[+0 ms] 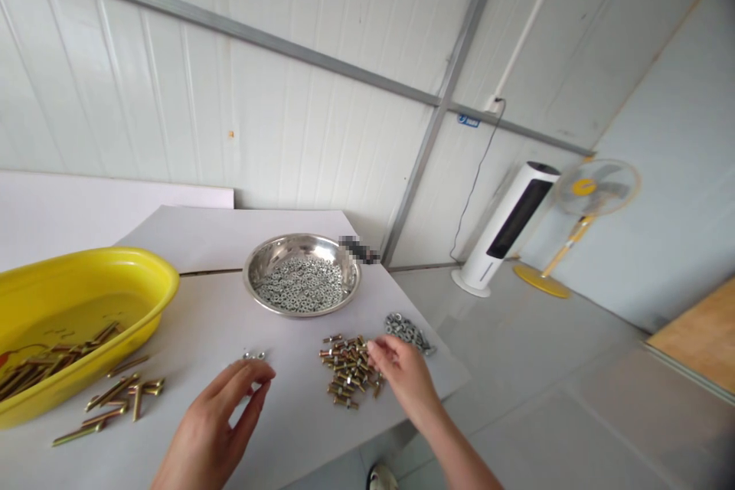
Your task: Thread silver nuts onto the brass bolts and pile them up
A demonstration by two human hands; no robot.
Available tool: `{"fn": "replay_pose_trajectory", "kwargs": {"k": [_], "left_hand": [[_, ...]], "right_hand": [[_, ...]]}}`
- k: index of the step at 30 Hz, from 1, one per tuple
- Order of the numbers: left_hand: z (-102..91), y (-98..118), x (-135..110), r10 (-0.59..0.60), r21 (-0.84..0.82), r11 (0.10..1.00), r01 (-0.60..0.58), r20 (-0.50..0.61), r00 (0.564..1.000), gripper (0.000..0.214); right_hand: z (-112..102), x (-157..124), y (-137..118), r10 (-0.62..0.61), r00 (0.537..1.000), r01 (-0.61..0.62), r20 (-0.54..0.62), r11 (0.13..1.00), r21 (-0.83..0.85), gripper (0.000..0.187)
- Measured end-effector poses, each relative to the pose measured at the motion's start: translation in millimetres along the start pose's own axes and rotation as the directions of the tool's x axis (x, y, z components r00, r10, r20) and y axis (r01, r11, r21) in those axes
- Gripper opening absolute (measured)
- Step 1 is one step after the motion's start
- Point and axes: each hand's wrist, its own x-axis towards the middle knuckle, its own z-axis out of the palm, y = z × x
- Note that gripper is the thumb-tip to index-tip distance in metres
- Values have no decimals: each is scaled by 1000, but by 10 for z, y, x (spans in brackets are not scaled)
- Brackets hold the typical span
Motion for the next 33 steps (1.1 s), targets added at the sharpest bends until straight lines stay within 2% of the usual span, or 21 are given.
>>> {"fn": "replay_pose_trajectory", "kwargs": {"k": [2,5,13,22,26,29,31,33], "left_hand": [[1,-8,-3,2,28,1000,-2,2,1000,14],[19,-28,-12,11,53,999,-11,-1,1000,15],[51,-37,-22,18,56,998,-20,28,999,14],[-18,-95,-59,-6,64,998,3,38,999,14],[-215,-126,-47,-123,67,990,123,-17,992,16],[-462,-206,-39,-292,101,945,310,-164,942,19],[-651,-297,-47,-390,108,898,426,-251,886,23],[-835,-406,-67,-497,67,844,532,-279,822,26]], "right_hand": [[-170,54,107,-21,998,15,-63,995,-96,37],[-309,98,254,-36,995,16,-93,978,-208,32],[-308,106,448,-41,994,0,-96,919,-394,30],[-343,86,393,-13,999,-4,-43,930,-366,28],[-305,73,305,-29,999,21,-23,950,-310,30],[-205,68,205,-62,998,63,10,965,-256,30],[-92,65,120,-86,996,92,40,971,-218,28],[57,61,23,-108,992,119,71,975,-186,25]]}}
